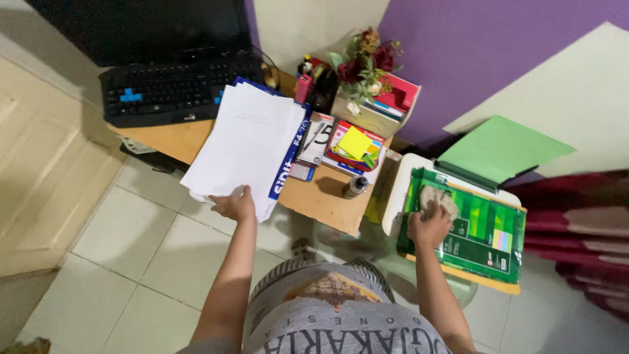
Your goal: The person wipes down a printer, a desk surface, and several paper packages with a cloth, then places sheets of paper into the printer and wipes a green plastic chair.
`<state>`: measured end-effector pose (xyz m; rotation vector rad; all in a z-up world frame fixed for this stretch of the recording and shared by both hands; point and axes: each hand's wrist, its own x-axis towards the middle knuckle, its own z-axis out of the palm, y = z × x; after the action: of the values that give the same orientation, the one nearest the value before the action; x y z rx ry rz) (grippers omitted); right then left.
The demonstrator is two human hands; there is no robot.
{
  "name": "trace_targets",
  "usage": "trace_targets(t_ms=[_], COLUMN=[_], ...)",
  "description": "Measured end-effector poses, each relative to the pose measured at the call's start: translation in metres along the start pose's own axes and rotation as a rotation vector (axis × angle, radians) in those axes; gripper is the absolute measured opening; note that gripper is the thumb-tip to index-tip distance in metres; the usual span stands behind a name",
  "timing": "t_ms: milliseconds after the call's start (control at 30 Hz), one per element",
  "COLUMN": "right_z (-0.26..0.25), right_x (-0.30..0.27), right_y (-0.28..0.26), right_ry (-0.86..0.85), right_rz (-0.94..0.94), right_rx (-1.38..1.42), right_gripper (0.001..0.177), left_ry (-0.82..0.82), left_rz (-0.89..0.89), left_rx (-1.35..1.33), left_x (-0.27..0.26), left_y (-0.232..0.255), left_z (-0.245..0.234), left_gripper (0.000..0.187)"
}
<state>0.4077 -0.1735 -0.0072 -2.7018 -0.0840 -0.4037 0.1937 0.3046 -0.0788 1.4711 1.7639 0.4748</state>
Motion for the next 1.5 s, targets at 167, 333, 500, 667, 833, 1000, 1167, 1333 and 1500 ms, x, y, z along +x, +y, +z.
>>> trace_targets(t_ms=[167, 333, 500, 667, 833, 1000, 1167, 1333, 1500], right_z=[0.004, -0.008, -0.032, -0.041, -0.024, 0.003, 0.010, -0.015, -0.054], right_x=[0.002, 0.015, 0.028, 0.034, 0.017, 0.061, 0.096, 0.046, 0.072], right_y=[0.021, 0.042, 0.093, 0.125, 0.075, 0.026, 0.009, 0.057, 0.185], right_ry=[0.012, 0.027, 0.026, -0.056, -0.210, -0.344, -0.285, -0.326, -0.183], right_rz=[-0.089, -0.097, -0.052, -0.064, -0.217, -0.424, -0.442, -0.404, -0.138], right_rx=[0.105, 0.184, 0.250, 0.149, 0.200, 0.147, 0.117, 0.125, -0.049], right_gripper=[0.055, 0.056, 0.054, 0.063, 0.048, 0.035, 0.037, 0.039, 0.043], left_ry=[0.159, -0.148, -0.578, -1.089, -1.122, -1.022, -0.931, -0.899, -0.866], left_rz=[0.560, 1.056, 1.739, 1.583, 1.607, 1.655, 1.640, 1.599, 1.619], left_rx=[0.078, -0.147, -0.251, 0.089, 0.401, 0.599, 0.713, 0.831, 0.882], left_x=[-0.051, -0.169, -0.279, -0.348, -0.366, -0.369, -0.380, -0.392, -0.395], left_y=[0.025, 0.084, 0.085, 0.076, 0.064, 0.061, 0.081, 0.087, 0.084], left_z=[-0.013, -0.012, 0.030, 0.108, 0.153, 0.154, 0.141, 0.134, 0.140], left_gripper=[0.110, 0.080, 0.052, 0.053, 0.062, 0.054, 0.072, 0.078, 0.084])
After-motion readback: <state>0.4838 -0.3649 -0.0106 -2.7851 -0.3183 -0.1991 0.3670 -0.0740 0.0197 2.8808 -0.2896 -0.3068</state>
